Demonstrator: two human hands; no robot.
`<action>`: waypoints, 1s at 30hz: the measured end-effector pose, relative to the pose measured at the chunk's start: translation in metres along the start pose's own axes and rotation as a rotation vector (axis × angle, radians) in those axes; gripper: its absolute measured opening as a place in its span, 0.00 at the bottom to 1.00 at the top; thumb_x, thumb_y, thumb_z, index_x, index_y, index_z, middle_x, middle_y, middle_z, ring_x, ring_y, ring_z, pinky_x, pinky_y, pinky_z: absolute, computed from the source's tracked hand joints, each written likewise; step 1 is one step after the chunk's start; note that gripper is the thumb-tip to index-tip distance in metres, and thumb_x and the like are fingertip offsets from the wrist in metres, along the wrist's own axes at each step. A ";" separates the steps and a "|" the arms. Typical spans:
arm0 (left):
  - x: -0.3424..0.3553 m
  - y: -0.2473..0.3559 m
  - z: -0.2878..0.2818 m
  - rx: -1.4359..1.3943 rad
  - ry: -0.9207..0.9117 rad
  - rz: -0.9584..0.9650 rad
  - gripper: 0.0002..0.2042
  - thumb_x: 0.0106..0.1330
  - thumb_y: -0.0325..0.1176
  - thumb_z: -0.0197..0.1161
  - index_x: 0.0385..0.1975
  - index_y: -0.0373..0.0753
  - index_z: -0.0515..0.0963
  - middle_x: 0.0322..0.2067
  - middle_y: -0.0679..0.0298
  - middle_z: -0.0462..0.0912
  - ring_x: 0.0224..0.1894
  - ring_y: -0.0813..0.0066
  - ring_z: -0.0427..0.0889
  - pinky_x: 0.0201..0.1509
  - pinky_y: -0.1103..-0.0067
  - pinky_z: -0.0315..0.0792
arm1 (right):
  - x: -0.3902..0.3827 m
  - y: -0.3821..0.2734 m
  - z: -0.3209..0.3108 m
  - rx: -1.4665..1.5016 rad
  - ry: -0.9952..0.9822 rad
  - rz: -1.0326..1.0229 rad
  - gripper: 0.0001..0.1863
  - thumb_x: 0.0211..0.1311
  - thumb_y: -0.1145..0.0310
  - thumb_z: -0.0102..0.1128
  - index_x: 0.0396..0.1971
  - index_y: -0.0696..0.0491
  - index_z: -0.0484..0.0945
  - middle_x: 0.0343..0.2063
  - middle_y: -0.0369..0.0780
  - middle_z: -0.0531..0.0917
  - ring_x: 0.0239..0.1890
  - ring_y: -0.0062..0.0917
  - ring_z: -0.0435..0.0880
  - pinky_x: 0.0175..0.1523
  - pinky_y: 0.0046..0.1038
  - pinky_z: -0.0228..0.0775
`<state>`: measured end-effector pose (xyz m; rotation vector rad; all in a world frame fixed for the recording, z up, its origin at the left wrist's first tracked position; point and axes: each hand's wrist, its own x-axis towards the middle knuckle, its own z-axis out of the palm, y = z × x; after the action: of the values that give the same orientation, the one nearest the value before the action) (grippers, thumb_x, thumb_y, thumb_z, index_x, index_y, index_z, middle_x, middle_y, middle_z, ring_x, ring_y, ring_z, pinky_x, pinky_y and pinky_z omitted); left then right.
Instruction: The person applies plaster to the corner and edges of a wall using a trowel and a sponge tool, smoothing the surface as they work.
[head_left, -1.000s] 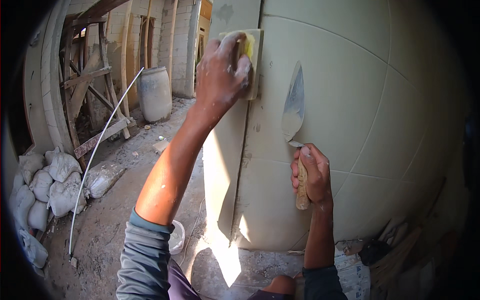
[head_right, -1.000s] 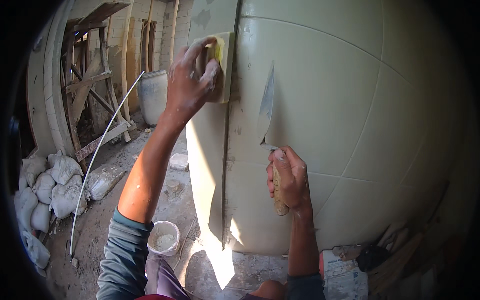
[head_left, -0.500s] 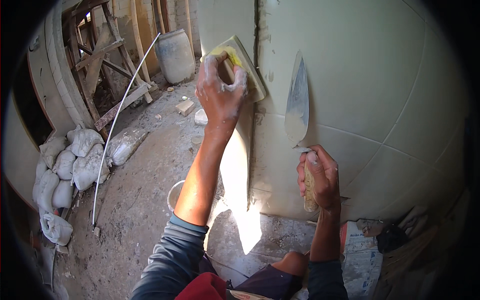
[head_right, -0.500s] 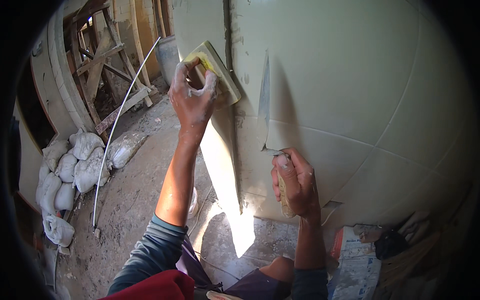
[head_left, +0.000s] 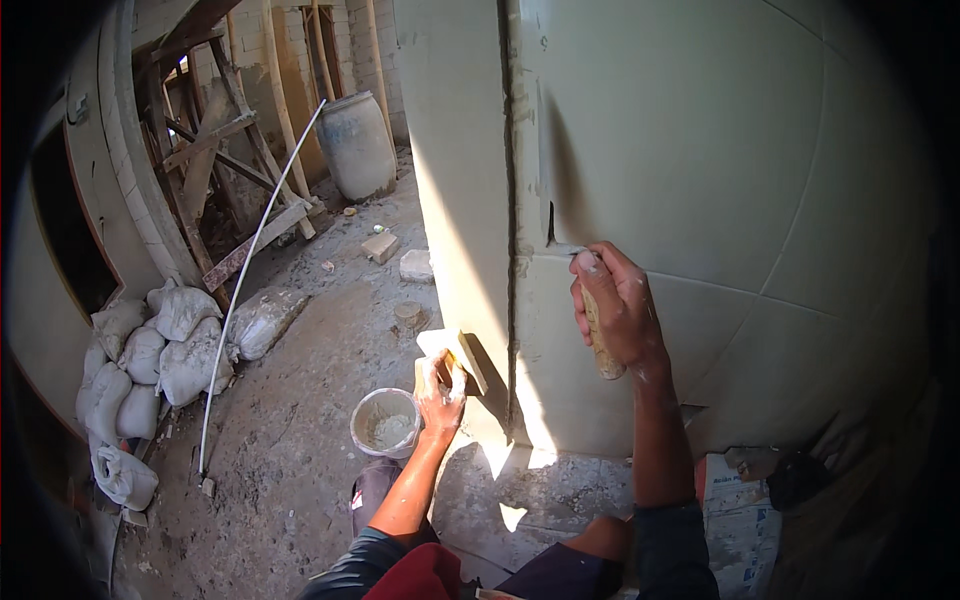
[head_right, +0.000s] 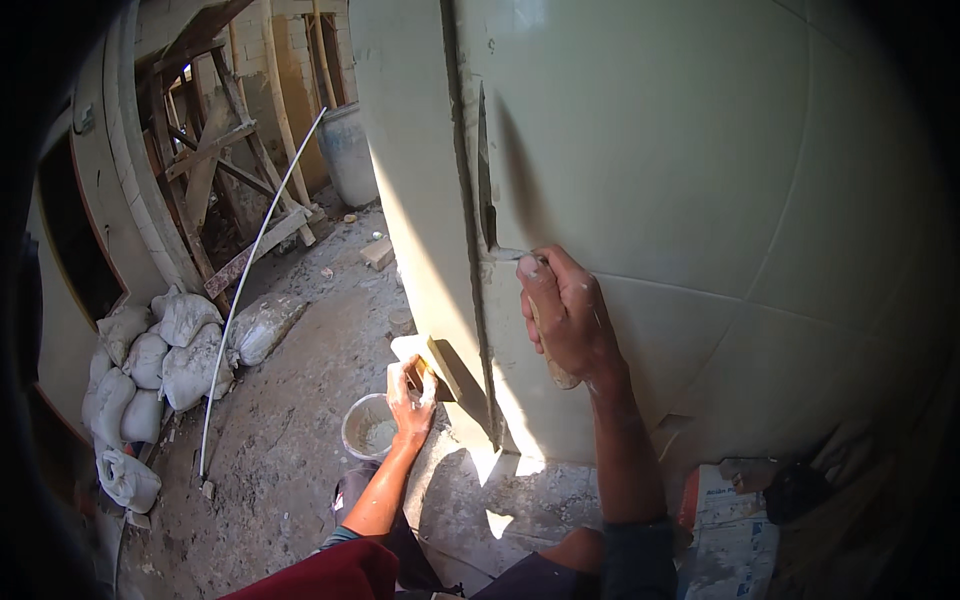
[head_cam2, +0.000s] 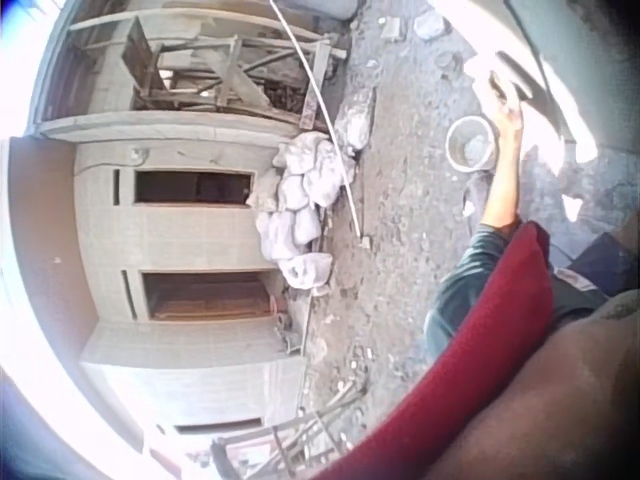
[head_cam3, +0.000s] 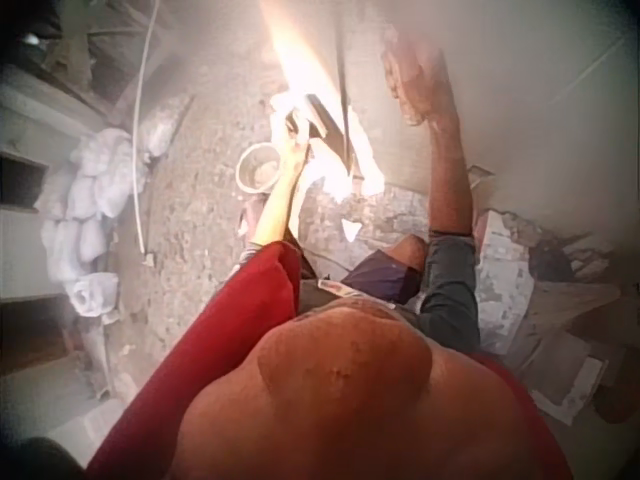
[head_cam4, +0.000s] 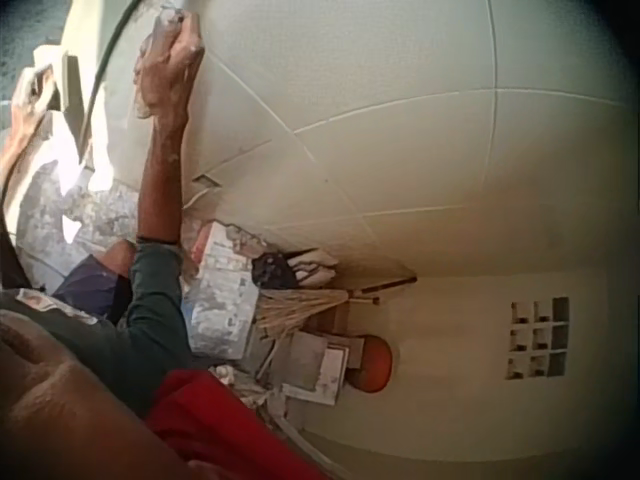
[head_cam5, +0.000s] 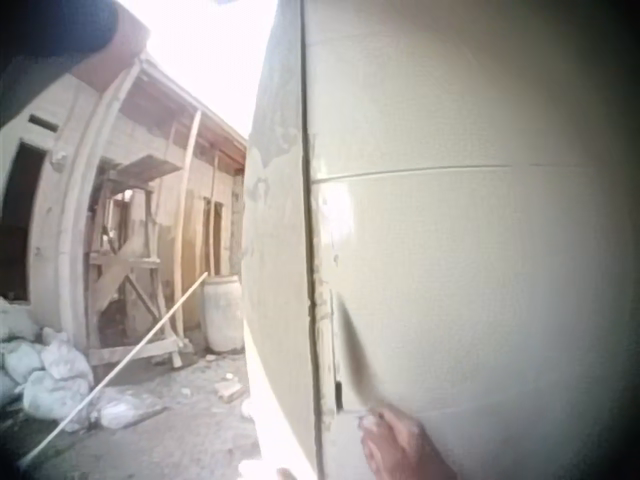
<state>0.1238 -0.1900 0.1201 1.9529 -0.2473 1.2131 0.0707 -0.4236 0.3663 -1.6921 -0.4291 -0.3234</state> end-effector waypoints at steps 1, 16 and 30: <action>0.009 0.007 -0.004 -0.018 0.007 0.007 0.19 0.58 0.24 0.68 0.50 0.36 0.76 0.36 0.57 0.76 0.35 0.66 0.78 0.38 0.74 0.73 | 0.014 -0.012 0.002 -0.021 0.017 -0.018 0.21 0.75 0.53 0.46 0.34 0.58 0.71 0.17 0.33 0.71 0.15 0.14 0.69 0.18 0.22 0.63; 0.177 0.095 -0.036 -0.222 0.135 0.257 0.16 0.60 0.21 0.66 0.48 0.36 0.77 0.38 0.60 0.75 0.35 0.74 0.77 0.35 0.80 0.74 | -0.073 0.148 0.040 -0.451 -0.090 0.098 0.14 0.75 0.62 0.44 0.40 0.60 0.67 0.19 0.55 0.75 0.27 0.56 0.76 0.34 0.47 0.64; 0.211 0.126 0.013 -0.118 0.143 0.419 0.14 0.58 0.27 0.68 0.45 0.35 0.79 0.36 0.62 0.82 0.31 0.76 0.82 0.34 0.81 0.77 | -0.118 0.147 0.002 0.023 -0.032 0.161 0.15 0.76 0.61 0.42 0.35 0.58 0.69 0.13 0.34 0.69 0.13 0.15 0.65 0.20 0.23 0.59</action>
<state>0.1746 -0.2323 0.3566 1.7530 -0.6630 1.5587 0.0329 -0.4526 0.1844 -1.6993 -0.3171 -0.1731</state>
